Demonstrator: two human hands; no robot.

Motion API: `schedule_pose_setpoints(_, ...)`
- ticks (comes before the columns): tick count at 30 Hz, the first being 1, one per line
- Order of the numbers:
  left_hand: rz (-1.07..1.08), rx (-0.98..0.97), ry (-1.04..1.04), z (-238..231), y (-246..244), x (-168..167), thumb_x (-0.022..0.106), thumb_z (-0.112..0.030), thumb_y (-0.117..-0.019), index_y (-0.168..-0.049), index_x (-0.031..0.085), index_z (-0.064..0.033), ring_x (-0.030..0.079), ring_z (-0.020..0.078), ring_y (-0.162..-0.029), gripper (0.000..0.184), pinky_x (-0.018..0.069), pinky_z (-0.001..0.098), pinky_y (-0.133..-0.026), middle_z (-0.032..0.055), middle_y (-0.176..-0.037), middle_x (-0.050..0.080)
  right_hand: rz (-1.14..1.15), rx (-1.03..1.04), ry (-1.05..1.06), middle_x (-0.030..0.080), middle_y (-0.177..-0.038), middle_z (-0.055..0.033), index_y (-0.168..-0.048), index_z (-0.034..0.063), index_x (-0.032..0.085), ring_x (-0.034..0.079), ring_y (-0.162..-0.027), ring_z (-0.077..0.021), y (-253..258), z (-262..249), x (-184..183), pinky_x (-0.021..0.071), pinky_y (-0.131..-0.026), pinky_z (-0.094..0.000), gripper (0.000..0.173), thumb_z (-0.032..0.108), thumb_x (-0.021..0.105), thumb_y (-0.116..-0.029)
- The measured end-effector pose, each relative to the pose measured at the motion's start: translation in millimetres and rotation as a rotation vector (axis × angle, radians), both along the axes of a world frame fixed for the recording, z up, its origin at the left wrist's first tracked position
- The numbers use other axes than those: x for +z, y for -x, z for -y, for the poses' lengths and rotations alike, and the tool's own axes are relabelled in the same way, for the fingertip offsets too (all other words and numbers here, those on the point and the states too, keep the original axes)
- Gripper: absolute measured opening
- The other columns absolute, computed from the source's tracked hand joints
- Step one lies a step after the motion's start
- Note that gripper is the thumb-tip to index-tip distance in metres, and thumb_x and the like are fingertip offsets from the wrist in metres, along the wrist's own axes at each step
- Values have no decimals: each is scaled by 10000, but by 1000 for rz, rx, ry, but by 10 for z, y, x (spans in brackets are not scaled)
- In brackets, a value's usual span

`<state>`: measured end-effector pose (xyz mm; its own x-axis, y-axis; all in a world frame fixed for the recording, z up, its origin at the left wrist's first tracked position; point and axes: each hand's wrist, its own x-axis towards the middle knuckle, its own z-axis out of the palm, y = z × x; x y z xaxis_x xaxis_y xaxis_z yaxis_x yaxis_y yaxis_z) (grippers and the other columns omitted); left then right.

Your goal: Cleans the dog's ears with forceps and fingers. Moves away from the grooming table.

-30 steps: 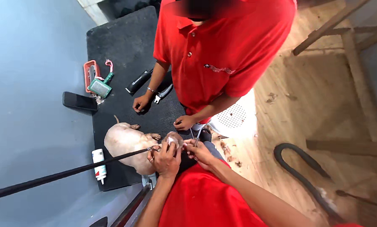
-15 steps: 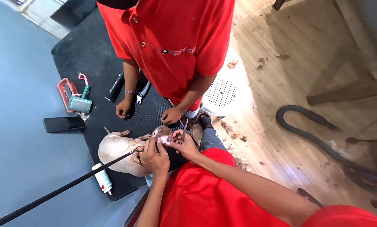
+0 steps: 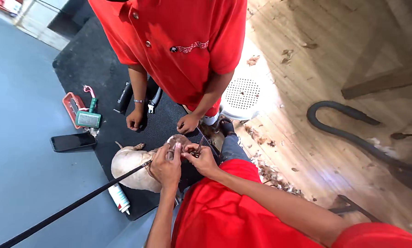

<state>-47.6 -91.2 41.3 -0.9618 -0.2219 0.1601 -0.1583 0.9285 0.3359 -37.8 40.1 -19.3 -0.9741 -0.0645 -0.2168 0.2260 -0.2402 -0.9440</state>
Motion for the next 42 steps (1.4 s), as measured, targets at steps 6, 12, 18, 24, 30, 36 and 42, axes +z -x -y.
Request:
schedule_pose_setpoints(6,66,129,-196,-21,60,98,799,-405,-881,-969,788,-178,516,161,-583,244,451,469,-628,-15,-666,596,127,3,-10,729,-843,-67,-1086,52,663,651,-565,-141,-61,-127,-45,567,-523,-283,95,101,650,-1005)
schedule_pose_setpoints(12,-14,99,-148,-56,4,23,791,-371,-883,-968,801,-158,559,187,-597,229,464,504,-644,19,-694,656,-414,-102,-244,690,-966,-36,-1187,45,736,575,-688,-50,-43,-163,-1,519,-605,-203,355,170,828,-868)
schedule_pose_setpoints(18,-80,22,-102,-57,-2,-25,779,-355,-897,-897,782,-141,548,171,-594,214,459,443,-622,14,-692,646,-583,-63,-366,745,-1021,-88,-982,9,769,718,-962,-127,36,-46,-67,604,-886,-289,125,29,651,-949)
schedule_pose_setpoints(24,-93,1,-120,-75,-2,-52,775,-344,-905,-917,794,-133,591,187,-629,212,484,446,-657,27,-702,670,-179,-47,-182,713,-782,-41,-1110,8,679,639,-562,-96,-28,-65,68,567,-536,-254,156,76,565,-1029)
schedule_pose_setpoints(30,-81,16,-109,-91,-13,-25,772,-341,-910,-941,797,-131,602,198,-631,214,487,461,-656,40,-718,681,-605,13,-510,739,-1040,-115,-1148,-11,737,720,-934,-149,7,-115,35,600,-866,-284,218,108,663,-981)
schedule_pose_setpoints(36,-118,3,-97,-90,-8,-67,764,-345,-916,-906,787,-136,603,193,-631,210,479,441,-633,32,-715,682,-747,95,-815,742,-1026,-139,-1006,-5,739,748,-895,-228,32,-142,59,629,-761,-346,149,-38,630,-910)
schedule_pose_setpoints(42,-173,-33,-52,-110,-28,-122,757,-329,-910,-899,796,-127,648,212,-665,206,496,446,-644,40,-747,719,-662,172,-1075,652,-824,-127,-953,-6,676,685,-668,-263,20,-136,226,582,-552,-379,60,29,628,-944)
